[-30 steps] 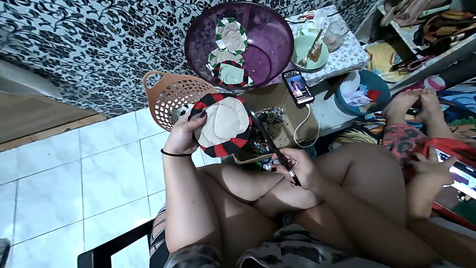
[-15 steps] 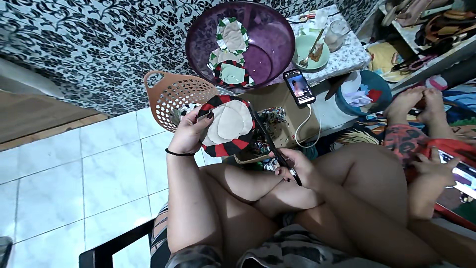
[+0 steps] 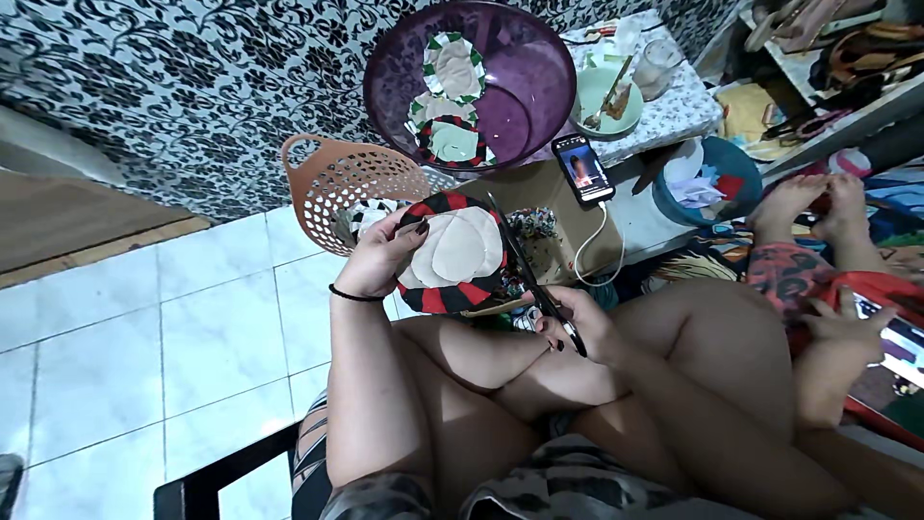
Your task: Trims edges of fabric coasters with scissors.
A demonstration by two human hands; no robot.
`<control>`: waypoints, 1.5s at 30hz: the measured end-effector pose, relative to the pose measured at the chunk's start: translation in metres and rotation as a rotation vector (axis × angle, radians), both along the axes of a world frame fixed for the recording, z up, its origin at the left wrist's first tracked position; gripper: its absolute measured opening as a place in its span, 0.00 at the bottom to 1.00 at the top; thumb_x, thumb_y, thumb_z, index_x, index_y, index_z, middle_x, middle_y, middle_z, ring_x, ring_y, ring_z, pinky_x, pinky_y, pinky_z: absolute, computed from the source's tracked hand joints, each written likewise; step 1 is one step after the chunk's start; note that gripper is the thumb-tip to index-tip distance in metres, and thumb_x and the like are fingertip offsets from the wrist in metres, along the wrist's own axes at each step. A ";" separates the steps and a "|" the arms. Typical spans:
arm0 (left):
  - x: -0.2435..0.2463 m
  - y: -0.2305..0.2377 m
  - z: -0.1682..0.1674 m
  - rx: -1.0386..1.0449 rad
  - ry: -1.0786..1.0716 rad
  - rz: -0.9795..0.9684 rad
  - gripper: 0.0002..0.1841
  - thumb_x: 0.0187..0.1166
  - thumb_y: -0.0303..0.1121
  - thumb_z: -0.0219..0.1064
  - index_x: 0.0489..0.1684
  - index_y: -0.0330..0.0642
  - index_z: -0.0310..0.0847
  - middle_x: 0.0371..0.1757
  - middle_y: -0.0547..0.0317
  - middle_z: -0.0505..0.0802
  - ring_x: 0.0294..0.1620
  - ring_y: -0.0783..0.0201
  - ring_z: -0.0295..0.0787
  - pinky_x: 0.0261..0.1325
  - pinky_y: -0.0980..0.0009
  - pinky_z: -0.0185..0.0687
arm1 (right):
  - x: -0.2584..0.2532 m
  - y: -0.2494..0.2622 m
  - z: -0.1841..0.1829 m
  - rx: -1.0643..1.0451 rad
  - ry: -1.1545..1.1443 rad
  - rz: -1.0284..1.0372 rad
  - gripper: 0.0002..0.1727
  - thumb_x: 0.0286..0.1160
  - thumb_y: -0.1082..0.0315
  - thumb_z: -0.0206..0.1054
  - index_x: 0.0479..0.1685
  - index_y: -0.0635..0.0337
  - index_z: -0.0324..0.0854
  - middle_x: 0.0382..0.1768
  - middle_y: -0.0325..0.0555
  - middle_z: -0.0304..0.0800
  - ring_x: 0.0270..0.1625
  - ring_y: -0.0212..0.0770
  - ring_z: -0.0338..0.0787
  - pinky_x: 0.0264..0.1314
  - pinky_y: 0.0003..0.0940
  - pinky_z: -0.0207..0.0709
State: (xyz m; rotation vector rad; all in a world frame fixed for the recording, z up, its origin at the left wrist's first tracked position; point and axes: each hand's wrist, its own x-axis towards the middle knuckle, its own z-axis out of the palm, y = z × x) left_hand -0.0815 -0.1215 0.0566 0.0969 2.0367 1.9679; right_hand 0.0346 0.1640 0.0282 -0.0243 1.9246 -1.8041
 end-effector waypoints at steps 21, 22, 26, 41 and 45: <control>0.000 -0.003 0.002 -0.015 0.010 -0.027 0.17 0.81 0.22 0.52 0.59 0.49 0.81 0.42 0.76 0.94 0.38 0.82 0.90 0.45 0.80 0.89 | -0.002 0.001 0.004 0.122 0.055 -0.025 0.26 0.72 0.54 0.76 0.60 0.65 0.83 0.32 0.34 0.85 0.23 0.18 0.77 0.25 0.14 0.74; 0.000 -0.004 0.002 -0.021 0.012 -0.023 0.17 0.81 0.22 0.52 0.61 0.48 0.81 0.43 0.76 0.94 0.39 0.83 0.90 0.45 0.81 0.89 | -0.002 0.001 0.005 0.128 0.045 -0.023 0.26 0.72 0.54 0.76 0.61 0.65 0.83 0.32 0.35 0.84 0.22 0.18 0.77 0.25 0.14 0.73; -0.001 -0.007 0.002 -0.024 0.021 -0.023 0.18 0.81 0.22 0.52 0.62 0.49 0.81 0.42 0.77 0.94 0.38 0.83 0.90 0.44 0.82 0.88 | -0.002 0.001 0.007 0.141 0.015 -0.017 0.26 0.72 0.55 0.77 0.62 0.64 0.83 0.31 0.35 0.84 0.20 0.20 0.76 0.24 0.16 0.74; -0.003 -0.011 0.001 -0.011 0.023 -0.009 0.19 0.82 0.21 0.50 0.65 0.47 0.79 0.42 0.76 0.95 0.39 0.83 0.90 0.45 0.83 0.88 | 0.002 0.001 0.009 0.125 -0.003 -0.036 0.21 0.73 0.59 0.76 0.57 0.65 0.83 0.23 0.32 0.81 0.15 0.20 0.73 0.18 0.15 0.70; -0.003 -0.011 0.002 -0.010 0.026 -0.003 0.19 0.83 0.22 0.49 0.65 0.47 0.80 0.41 0.76 0.95 0.37 0.83 0.90 0.43 0.83 0.89 | 0.001 0.001 0.009 0.138 -0.013 -0.048 0.21 0.74 0.59 0.76 0.57 0.65 0.83 0.23 0.33 0.81 0.14 0.20 0.74 0.18 0.16 0.71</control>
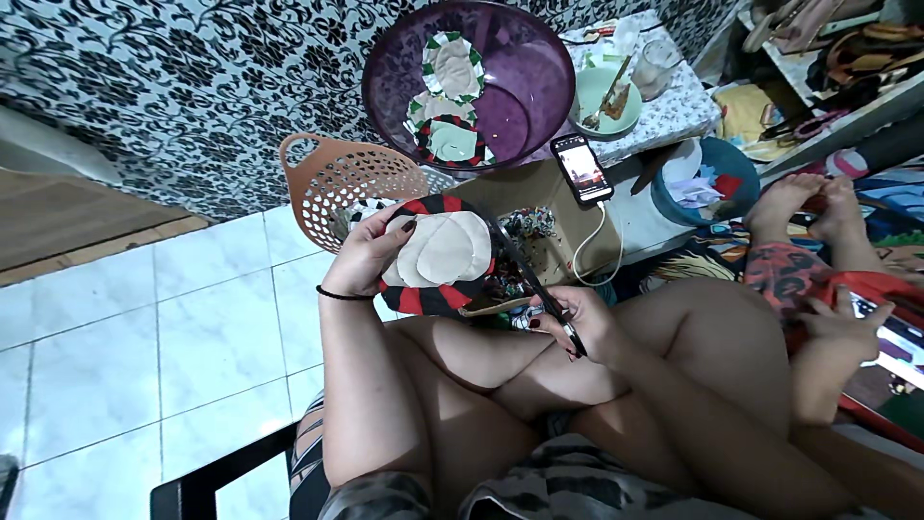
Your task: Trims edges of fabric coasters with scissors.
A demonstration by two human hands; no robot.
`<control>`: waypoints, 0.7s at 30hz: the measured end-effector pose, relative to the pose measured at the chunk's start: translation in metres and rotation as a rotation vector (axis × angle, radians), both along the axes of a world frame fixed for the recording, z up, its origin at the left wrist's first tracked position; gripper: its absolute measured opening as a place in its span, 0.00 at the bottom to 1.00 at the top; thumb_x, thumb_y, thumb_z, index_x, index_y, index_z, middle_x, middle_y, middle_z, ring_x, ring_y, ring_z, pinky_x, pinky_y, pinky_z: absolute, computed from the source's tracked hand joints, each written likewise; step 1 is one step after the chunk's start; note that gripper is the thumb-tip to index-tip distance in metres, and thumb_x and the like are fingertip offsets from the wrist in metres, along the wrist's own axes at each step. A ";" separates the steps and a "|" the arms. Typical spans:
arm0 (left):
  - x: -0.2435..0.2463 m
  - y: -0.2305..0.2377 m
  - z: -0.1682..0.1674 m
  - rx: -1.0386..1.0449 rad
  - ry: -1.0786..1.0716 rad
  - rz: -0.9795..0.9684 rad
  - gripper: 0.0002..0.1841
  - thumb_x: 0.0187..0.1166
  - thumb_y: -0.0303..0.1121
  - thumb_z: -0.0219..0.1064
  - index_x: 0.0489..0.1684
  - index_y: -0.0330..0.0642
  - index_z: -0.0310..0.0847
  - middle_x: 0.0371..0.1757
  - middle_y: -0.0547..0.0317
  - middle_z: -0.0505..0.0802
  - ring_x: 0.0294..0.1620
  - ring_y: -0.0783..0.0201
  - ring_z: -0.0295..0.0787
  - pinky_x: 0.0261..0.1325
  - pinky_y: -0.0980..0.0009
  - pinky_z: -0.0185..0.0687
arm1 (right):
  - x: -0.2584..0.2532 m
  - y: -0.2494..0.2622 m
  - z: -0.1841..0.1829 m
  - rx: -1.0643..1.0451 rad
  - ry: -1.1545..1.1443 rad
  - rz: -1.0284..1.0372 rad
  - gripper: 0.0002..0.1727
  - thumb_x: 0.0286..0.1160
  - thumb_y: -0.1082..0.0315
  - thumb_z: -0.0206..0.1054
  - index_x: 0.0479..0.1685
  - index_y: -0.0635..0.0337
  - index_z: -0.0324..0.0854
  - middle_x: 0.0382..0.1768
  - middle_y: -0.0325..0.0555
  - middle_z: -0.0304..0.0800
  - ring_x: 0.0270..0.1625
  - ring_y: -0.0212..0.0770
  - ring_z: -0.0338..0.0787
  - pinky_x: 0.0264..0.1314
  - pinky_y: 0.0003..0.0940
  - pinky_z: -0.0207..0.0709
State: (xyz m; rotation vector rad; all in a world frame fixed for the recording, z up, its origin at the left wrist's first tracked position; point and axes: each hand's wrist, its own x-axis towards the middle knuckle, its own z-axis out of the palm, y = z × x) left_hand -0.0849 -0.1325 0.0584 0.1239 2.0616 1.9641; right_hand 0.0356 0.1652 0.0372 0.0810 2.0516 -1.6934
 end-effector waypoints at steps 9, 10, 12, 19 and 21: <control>-0.001 -0.003 -0.003 -0.009 -0.008 0.007 0.19 0.82 0.22 0.50 0.64 0.47 0.79 0.41 0.75 0.95 0.36 0.83 0.90 0.42 0.82 0.89 | -0.004 -0.003 0.004 -0.031 -0.115 -0.087 0.18 0.77 0.61 0.74 0.56 0.64 0.81 0.24 0.37 0.81 0.13 0.25 0.75 0.16 0.19 0.75; -0.001 -0.006 -0.002 -0.027 0.007 0.022 0.18 0.82 0.23 0.50 0.64 0.47 0.79 0.40 0.76 0.95 0.36 0.83 0.90 0.41 0.82 0.89 | -0.004 -0.003 0.004 -0.039 -0.122 -0.092 0.18 0.77 0.61 0.74 0.56 0.64 0.81 0.24 0.37 0.80 0.14 0.25 0.76 0.17 0.20 0.75; 0.002 -0.021 0.001 -0.079 0.055 0.099 0.17 0.82 0.24 0.51 0.65 0.46 0.78 0.41 0.76 0.94 0.37 0.83 0.90 0.42 0.81 0.88 | -0.003 -0.003 0.004 -0.048 -0.133 -0.099 0.17 0.78 0.61 0.74 0.56 0.64 0.81 0.24 0.37 0.80 0.13 0.25 0.76 0.16 0.20 0.76; -0.002 -0.069 -0.009 0.125 0.114 0.773 0.14 0.88 0.26 0.50 0.67 0.44 0.71 0.53 0.64 0.89 0.53 0.69 0.89 0.61 0.63 0.87 | -0.002 -0.006 0.004 -0.038 -0.165 -0.101 0.18 0.78 0.60 0.74 0.57 0.64 0.81 0.22 0.36 0.81 0.13 0.26 0.76 0.16 0.20 0.75; -0.009 -0.066 -0.016 0.218 0.098 0.877 0.21 0.86 0.21 0.49 0.76 0.44 0.62 0.61 0.57 0.85 0.58 0.63 0.88 0.60 0.58 0.87 | -0.002 -0.008 0.005 -0.015 -0.174 -0.086 0.17 0.79 0.60 0.73 0.57 0.63 0.81 0.23 0.36 0.81 0.13 0.25 0.76 0.16 0.20 0.74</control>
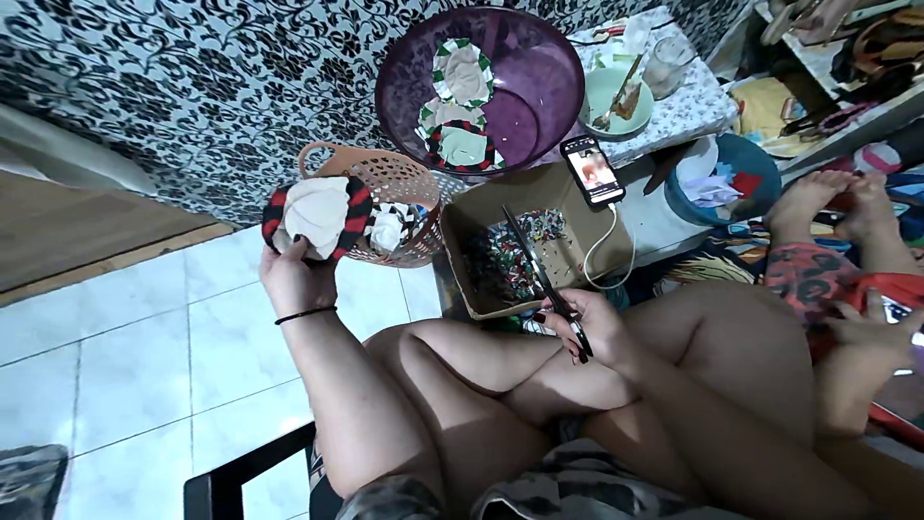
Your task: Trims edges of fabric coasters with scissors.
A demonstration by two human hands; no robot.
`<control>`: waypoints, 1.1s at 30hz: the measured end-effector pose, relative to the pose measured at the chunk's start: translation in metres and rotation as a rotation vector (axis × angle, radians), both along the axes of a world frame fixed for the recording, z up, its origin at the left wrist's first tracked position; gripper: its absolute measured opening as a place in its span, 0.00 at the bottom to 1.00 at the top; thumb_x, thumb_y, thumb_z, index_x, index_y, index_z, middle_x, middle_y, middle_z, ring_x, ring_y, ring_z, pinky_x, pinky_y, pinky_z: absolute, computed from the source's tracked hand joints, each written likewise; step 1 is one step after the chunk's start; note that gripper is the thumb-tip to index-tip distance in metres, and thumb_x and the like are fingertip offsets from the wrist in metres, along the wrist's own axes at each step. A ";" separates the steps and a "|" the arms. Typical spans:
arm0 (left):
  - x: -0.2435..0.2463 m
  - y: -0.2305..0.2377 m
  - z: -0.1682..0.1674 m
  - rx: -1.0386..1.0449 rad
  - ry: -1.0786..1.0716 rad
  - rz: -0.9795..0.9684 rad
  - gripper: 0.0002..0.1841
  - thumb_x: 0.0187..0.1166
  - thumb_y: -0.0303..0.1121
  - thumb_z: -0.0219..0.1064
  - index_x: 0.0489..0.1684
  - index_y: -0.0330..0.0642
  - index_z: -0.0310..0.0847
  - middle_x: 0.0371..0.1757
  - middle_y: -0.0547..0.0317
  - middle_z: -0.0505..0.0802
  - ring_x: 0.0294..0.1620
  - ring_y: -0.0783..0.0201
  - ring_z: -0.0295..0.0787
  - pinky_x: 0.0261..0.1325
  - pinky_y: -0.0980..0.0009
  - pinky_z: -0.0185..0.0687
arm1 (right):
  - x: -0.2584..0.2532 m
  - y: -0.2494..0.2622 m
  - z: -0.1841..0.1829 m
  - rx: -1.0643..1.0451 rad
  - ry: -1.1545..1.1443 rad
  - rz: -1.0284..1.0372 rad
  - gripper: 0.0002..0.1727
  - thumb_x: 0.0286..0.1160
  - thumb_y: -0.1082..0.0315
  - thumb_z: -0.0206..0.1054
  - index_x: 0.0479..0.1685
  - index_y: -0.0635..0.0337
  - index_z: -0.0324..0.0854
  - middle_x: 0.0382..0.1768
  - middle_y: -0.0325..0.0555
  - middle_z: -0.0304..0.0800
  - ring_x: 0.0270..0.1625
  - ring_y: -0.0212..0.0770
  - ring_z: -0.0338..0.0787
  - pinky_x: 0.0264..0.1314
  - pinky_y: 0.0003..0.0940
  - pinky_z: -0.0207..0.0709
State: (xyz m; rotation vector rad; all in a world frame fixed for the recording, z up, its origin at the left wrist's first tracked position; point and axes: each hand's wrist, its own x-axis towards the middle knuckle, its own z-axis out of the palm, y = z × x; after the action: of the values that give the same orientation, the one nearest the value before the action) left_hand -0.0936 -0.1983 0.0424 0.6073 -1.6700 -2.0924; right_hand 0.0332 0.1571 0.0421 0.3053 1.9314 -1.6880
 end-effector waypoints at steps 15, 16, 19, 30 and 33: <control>-0.056 0.046 -0.041 -0.477 -0.377 -0.314 0.27 0.88 0.31 0.55 0.86 0.37 0.59 0.80 0.38 0.73 0.65 0.51 0.82 0.64 0.53 0.80 | 0.010 -0.008 0.003 -0.068 -0.127 0.126 0.21 0.80 0.57 0.72 0.59 0.64 0.77 0.24 0.41 0.84 0.17 0.31 0.84 0.23 0.26 0.83; -0.061 0.054 -0.035 -0.530 -0.330 -0.348 0.26 0.88 0.30 0.55 0.84 0.35 0.62 0.80 0.37 0.73 0.67 0.49 0.82 0.66 0.51 0.80 | 0.010 -0.009 0.003 -0.087 -0.169 0.121 0.22 0.80 0.58 0.73 0.61 0.63 0.74 0.25 0.42 0.85 0.17 0.32 0.84 0.23 0.26 0.83; -0.085 0.083 -0.018 -0.671 -0.195 -0.395 0.21 0.87 0.27 0.54 0.78 0.32 0.70 0.76 0.36 0.79 0.61 0.49 0.87 0.63 0.51 0.83 | 0.007 -0.008 0.003 -0.067 -0.230 0.131 0.27 0.77 0.60 0.75 0.69 0.63 0.70 0.30 0.44 0.87 0.19 0.33 0.85 0.23 0.27 0.82; -0.232 0.164 -0.050 -1.192 -0.670 -0.928 0.29 0.86 0.39 0.63 0.81 0.27 0.68 0.75 0.23 0.78 0.78 0.28 0.73 0.78 0.33 0.65 | -0.004 -0.005 0.001 0.204 -0.208 0.375 0.29 0.78 0.62 0.72 0.76 0.63 0.73 0.58 0.62 0.86 0.59 0.57 0.88 0.64 0.55 0.80; -0.257 0.165 -0.076 -1.365 -0.878 -0.816 0.39 0.79 0.45 0.70 0.81 0.23 0.63 0.81 0.19 0.69 0.84 0.27 0.63 0.81 0.34 0.63 | -0.004 -0.002 -0.001 0.149 -0.237 0.337 0.27 0.79 0.66 0.69 0.76 0.62 0.72 0.58 0.62 0.86 0.58 0.56 0.89 0.64 0.55 0.80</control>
State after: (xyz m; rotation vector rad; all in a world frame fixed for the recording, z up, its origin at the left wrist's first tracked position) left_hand -0.3510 -0.0333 -0.0332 0.3376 -3.5984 -0.3490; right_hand 0.0288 0.1556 0.0406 0.2097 1.8155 -1.2376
